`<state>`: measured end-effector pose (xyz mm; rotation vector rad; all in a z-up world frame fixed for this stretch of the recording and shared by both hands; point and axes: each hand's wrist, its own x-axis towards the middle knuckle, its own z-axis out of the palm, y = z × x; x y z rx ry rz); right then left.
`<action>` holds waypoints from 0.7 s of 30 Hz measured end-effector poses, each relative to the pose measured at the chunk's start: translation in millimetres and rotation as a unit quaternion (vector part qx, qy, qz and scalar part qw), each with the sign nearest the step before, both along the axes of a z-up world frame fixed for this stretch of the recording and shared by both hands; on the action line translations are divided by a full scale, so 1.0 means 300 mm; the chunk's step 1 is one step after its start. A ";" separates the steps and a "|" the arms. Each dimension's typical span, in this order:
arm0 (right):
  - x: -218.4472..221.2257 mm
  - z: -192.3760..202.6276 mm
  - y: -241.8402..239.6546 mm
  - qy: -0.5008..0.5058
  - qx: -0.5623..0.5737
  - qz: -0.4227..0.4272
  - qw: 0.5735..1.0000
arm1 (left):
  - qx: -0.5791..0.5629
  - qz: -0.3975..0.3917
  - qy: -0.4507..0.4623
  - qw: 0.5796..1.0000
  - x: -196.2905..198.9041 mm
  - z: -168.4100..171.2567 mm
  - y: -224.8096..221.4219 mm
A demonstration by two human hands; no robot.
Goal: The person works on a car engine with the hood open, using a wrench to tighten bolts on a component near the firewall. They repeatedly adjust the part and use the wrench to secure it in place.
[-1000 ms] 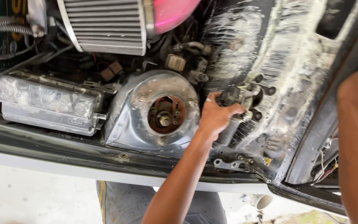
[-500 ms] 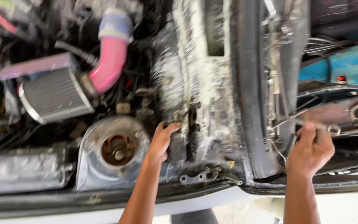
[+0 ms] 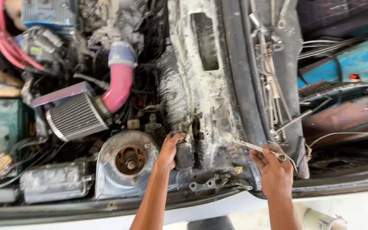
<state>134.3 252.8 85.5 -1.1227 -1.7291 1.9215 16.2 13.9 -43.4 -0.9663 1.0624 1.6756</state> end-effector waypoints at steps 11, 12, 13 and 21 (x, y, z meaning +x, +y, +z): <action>-0.302 -0.008 -0.361 -0.073 0.470 0.264 0.839 | -0.025 0.100 0.118 0.988 0.082 -0.233 0.034; -0.319 -0.023 -0.365 -0.061 0.519 0.301 0.798 | -0.044 0.091 0.128 0.987 0.081 -0.233 0.046; -0.331 -0.061 -0.349 -0.060 0.520 0.309 0.794 | -0.044 0.099 0.123 0.986 0.082 -0.219 0.046; -0.391 -0.169 -0.351 -0.117 0.618 0.333 0.702 | -0.013 0.081 0.131 0.988 0.073 -0.124 0.010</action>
